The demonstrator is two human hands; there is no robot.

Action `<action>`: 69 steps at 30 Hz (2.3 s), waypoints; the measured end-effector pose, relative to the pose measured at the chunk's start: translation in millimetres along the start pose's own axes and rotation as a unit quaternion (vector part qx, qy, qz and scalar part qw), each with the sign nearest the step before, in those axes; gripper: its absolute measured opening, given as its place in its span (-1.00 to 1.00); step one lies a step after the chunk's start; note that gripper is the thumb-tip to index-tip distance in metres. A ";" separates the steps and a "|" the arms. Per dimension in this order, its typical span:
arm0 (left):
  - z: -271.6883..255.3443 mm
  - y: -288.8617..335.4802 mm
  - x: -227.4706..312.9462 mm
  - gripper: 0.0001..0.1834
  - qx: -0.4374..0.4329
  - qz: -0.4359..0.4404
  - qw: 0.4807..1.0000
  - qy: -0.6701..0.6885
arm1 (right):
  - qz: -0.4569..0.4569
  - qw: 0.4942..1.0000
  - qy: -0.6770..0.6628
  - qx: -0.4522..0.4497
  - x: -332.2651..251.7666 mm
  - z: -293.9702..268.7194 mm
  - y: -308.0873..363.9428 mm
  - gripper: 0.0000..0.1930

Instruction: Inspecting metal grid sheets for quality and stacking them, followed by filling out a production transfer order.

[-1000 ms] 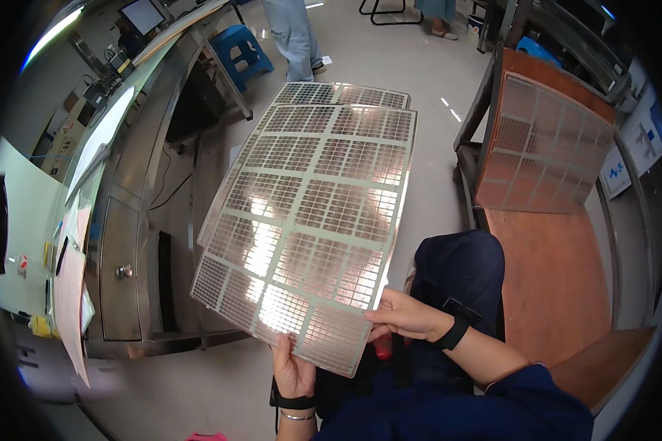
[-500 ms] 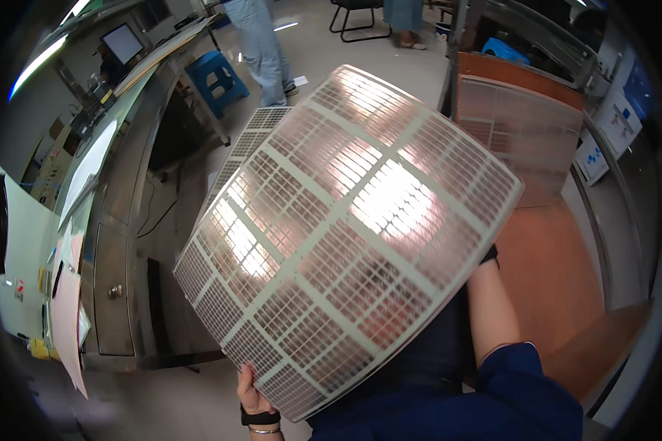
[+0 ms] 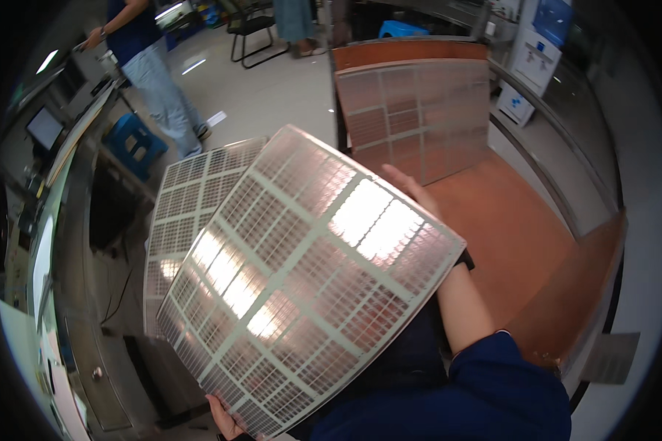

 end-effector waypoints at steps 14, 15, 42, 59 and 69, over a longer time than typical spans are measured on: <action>17.7 3.6 -4.6 -0.34 -0.084 -0.031 0.996 0.019 | -0.002 0.993 0.088 -0.081 2.9 -0.5 -5.9 -0.54; 21.3 0.9 -4.5 -0.37 -0.101 -0.024 0.994 0.024 | -0.004 0.991 0.045 -0.128 3.6 0.8 -6.5 -0.54; -11.4 -6.4 218.6 -0.78 -0.193 0.396 0.827 0.350 | -0.239 0.962 0.009 -0.132 -87.4 46.5 -57.0 -0.83; 107.0 17.3 96.0 -0.61 -0.293 -0.002 0.896 0.334 | 0.028 0.996 0.055 -0.060 47.9 -30.1 -48.4 -0.64; 95.7 46.0 88.9 -0.53 -0.276 0.008 0.888 0.369 | -0.052 0.999 -0.007 0.014 18.0 -103.8 -29.2 -0.59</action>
Point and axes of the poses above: each hand's wrist, its own y-axis away from the middle knuckle, its own z-axis out of the palm, x = y × z, the point moved 9 cm from there along -y, towards the middle knuckle, and after that the axes turned 11 degrees about x, right-handed, at the moved point
